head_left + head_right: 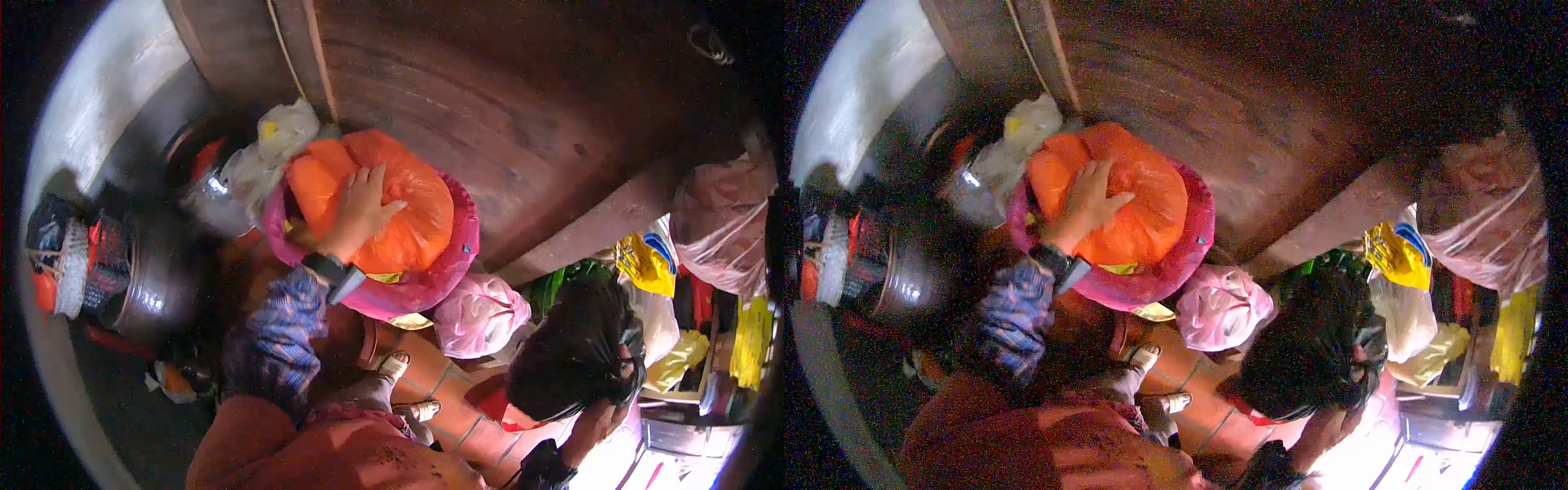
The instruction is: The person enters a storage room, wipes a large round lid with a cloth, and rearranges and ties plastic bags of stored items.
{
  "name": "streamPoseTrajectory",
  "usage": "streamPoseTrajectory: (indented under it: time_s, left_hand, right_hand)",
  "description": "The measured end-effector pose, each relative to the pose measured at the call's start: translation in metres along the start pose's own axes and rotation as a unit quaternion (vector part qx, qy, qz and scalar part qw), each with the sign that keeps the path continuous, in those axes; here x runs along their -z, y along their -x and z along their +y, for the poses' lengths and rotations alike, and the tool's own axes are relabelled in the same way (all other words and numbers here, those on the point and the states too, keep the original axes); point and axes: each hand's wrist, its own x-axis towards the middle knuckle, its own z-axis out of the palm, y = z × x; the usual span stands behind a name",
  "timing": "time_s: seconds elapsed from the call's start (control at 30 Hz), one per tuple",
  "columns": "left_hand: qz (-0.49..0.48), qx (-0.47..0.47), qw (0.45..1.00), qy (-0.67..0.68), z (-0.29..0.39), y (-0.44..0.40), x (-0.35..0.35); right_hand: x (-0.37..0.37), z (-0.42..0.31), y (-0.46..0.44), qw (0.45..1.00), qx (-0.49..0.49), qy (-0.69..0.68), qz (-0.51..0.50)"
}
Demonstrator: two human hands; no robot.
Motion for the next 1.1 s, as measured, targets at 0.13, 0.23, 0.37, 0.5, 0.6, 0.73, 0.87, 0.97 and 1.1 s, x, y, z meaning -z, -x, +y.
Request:
streamPoseTrajectory:
  time_s: [0.13,0.23,0.37,0.5,0.6,0.73,0.87,0.97,1.1]
  left_hand:
    - [-0.138,0.097,0.975,0.148,-0.016,-0.032,0.020]
    - [-0.070,0.237,0.948,0.202,-0.013,-0.078,0.078]
    - [0.018,0.179,0.847,0.500,-0.012,-0.117,0.131]
    - [-0.089,0.206,0.844,0.487,-0.010,-0.122,0.156]
    - [-0.010,0.179,0.915,0.361,-0.015,-0.110,0.171]
    - [0.203,0.207,0.903,0.318,-0.042,-0.098,0.212]
    - [0.269,0.246,0.871,0.330,-0.055,-0.066,0.272]
    - [0.204,0.286,0.895,0.274,-0.064,-0.022,0.310]
    - [0.079,0.004,0.968,-0.238,-0.121,0.060,0.343]
  right_hand:
    - [0.016,0.036,0.002,0.992,0.063,0.089,0.057]
    - [0.015,0.042,0.002,0.998,-0.011,-0.034,0.059]
    - [0.004,0.041,-0.003,0.999,0.023,-0.020,0.020]
    - [-0.014,0.015,-0.023,0.978,0.105,0.131,-0.127]
    - [-0.038,0.002,-0.048,0.992,0.086,0.082,-0.045]
    - [-0.094,-0.017,-0.083,0.989,0.139,-0.031,0.025]
    - [-0.173,-0.026,-0.088,0.972,0.165,-0.164,-0.021]
    - [-0.237,-0.034,-0.082,0.949,0.214,-0.174,-0.150]
    - [-0.318,0.001,-0.086,0.896,0.341,-0.047,-0.279]
